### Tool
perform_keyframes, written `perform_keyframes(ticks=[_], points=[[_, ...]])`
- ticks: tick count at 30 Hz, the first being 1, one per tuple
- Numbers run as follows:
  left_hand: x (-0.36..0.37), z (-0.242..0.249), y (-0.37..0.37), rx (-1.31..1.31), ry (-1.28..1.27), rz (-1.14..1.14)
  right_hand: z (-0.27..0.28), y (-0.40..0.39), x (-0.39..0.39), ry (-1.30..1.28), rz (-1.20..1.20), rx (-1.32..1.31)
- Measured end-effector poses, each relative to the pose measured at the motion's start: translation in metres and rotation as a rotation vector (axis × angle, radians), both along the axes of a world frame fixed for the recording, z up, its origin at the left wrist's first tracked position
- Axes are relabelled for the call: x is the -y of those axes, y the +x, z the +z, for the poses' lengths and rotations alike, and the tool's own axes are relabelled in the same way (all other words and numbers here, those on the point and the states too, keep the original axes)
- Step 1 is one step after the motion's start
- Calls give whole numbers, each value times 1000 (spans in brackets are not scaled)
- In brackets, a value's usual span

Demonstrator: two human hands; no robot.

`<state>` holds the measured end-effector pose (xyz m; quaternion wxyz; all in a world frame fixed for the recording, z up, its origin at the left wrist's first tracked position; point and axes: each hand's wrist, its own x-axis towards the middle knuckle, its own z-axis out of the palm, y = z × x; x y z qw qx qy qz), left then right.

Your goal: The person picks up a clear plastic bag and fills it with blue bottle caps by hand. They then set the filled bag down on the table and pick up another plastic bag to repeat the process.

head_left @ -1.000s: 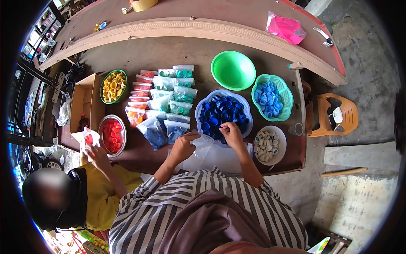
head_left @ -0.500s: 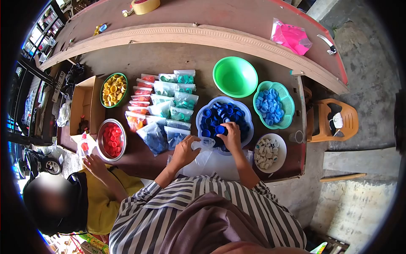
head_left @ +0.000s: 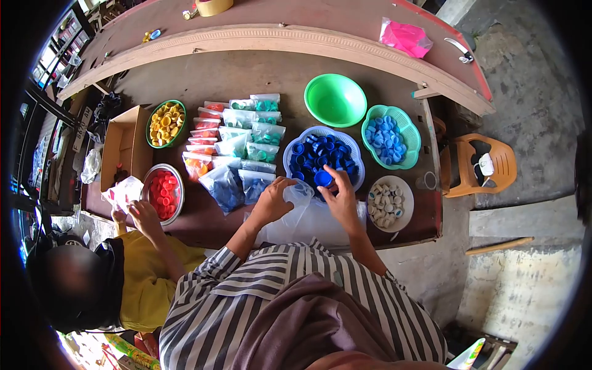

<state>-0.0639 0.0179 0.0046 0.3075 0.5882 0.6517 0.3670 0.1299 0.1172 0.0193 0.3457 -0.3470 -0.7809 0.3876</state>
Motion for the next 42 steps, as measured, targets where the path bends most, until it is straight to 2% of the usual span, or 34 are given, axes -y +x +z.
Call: perform_keyframes(ticks=[3, 5, 10, 12, 13, 16, 20, 23, 25, 27, 34, 39, 42], points=[[3, 3, 3, -1, 9, -33, 12, 2, 15, 89, 46, -17], [6, 3, 1, 1, 32, -73, 6, 7, 15, 179, -29, 62], [14, 16, -5, 90, -46, -68, -36, 32, -14, 20, -185, 165], [17, 16, -9, 110, -68, -37, -55, 36, -25, 288, -251, 206], [19, 19, -10, 99, -82, -22, -60, 38, -26, 378, -295, 321], [24, 18, -14, 140, -94, 9, -73, 38, -31, 264, -176, 380], [27, 13, -18, 70, -18, -11, -84, 16, -25, 281, -115, 476], [27, 19, -16, 80, -9, -9, -92, 2, -29, 322, -171, 532], [25, 27, -15, 130, -118, 12, -92, -4, -35, 327, -201, 588], [24, 20, -15, 109, -91, 16, -89, -9, -44, 300, -282, 748], [19, 5, -10, 122, -35, 8, -95, -30, -69, 327, -240, 713], [13, 3, -5, 173, -102, 15, -106, -40, -80, 337, -280, 836], [10, 3, -7, 237, -159, 20, -109, -32, -90, 265, -255, 726]])
